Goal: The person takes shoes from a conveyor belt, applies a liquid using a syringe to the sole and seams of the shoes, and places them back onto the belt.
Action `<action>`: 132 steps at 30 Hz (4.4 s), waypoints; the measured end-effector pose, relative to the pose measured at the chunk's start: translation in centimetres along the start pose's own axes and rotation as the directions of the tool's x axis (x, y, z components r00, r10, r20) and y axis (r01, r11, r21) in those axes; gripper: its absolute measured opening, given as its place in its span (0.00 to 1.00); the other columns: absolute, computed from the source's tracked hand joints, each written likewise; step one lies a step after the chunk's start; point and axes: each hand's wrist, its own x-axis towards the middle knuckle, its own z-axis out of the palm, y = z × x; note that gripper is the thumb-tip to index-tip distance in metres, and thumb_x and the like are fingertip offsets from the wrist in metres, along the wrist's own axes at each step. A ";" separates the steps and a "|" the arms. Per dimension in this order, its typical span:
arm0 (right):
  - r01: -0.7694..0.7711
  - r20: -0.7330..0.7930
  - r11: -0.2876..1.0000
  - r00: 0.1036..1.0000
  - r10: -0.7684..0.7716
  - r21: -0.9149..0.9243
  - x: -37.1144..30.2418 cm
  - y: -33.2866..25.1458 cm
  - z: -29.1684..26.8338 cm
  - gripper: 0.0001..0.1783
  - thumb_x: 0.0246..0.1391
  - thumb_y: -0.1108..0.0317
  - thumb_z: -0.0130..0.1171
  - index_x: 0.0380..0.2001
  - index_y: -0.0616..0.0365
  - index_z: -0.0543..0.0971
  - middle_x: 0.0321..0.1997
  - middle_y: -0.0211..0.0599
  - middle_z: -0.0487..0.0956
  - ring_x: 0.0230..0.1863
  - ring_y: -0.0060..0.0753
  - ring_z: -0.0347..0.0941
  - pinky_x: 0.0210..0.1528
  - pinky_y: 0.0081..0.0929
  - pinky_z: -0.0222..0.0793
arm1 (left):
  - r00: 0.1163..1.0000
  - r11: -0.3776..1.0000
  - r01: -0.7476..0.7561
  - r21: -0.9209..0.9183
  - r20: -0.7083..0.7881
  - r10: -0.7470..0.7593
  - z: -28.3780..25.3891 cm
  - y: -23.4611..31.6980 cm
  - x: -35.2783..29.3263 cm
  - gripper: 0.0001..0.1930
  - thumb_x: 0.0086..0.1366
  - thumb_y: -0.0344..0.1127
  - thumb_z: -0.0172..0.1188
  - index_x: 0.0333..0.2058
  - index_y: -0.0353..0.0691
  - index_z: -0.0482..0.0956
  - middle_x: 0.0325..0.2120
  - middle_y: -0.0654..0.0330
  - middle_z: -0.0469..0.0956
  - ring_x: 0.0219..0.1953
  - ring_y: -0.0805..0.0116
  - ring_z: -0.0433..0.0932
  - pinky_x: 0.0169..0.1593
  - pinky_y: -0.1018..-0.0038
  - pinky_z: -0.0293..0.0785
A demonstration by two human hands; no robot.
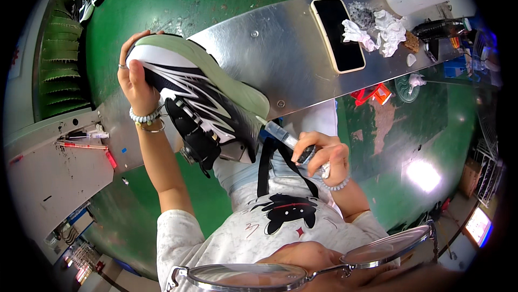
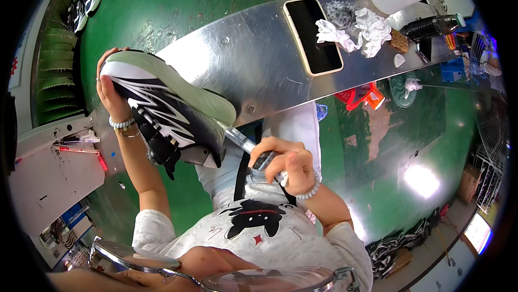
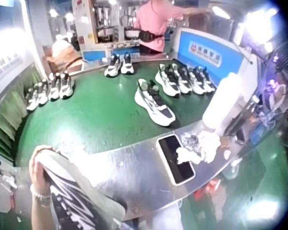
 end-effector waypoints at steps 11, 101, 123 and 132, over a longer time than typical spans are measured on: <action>-0.111 -0.132 0.994 0.985 0.110 0.003 -1.2 1.0 -0.1 0.37 0.65 0.55 0.26 0.09 0.63 0.72 0.32 0.52 0.76 0.23 0.31 0.68 0.28 0.26 0.65 | 0.868 0.945 0.273 -0.179 -0.378 -0.322 -2.8 -4.7 -2.6 0.19 0.67 0.43 0.49 0.41 0.30 0.74 0.35 0.57 0.77 0.37 0.72 0.75 0.42 0.78 0.71; 0.018 -0.531 0.810 0.746 -0.401 -0.586 -0.7 -5.5 -0.9 0.34 0.65 0.52 0.21 0.12 0.60 0.65 0.31 0.51 0.69 0.27 0.38 0.66 0.37 0.32 0.62 | 0.577 0.553 -0.132 -0.822 -0.518 -0.632 -6.6 -14.1 4.3 0.16 0.55 0.32 0.64 0.39 0.31 0.72 0.39 0.51 0.75 0.38 0.58 0.77 0.45 0.69 0.79; -0.004 -0.591 0.828 0.702 -0.397 -0.560 8.8 -1.1 -19.4 0.17 0.61 0.62 0.38 0.24 0.62 0.68 0.29 0.42 0.71 0.36 0.36 0.67 0.45 0.34 0.64 | 0.439 0.404 0.892 -0.202 0.598 -0.670 14.0 -16.5 18.0 0.30 0.68 0.55 0.38 0.52 0.29 0.59 0.49 0.44 0.70 0.48 0.54 0.75 0.54 0.59 0.71; 0.204 -0.731 0.942 0.680 0.058 0.266 8.3 -1.6 -21.8 0.28 0.65 0.51 0.34 0.18 0.60 0.66 0.35 0.43 0.71 0.33 0.39 0.69 0.41 0.33 0.65 | 0.228 -0.059 0.895 -0.442 0.569 -0.790 27.5 -11.5 16.7 0.38 0.56 0.56 0.60 0.57 0.41 0.55 0.51 0.42 0.63 0.54 0.45 0.65 0.52 0.53 0.70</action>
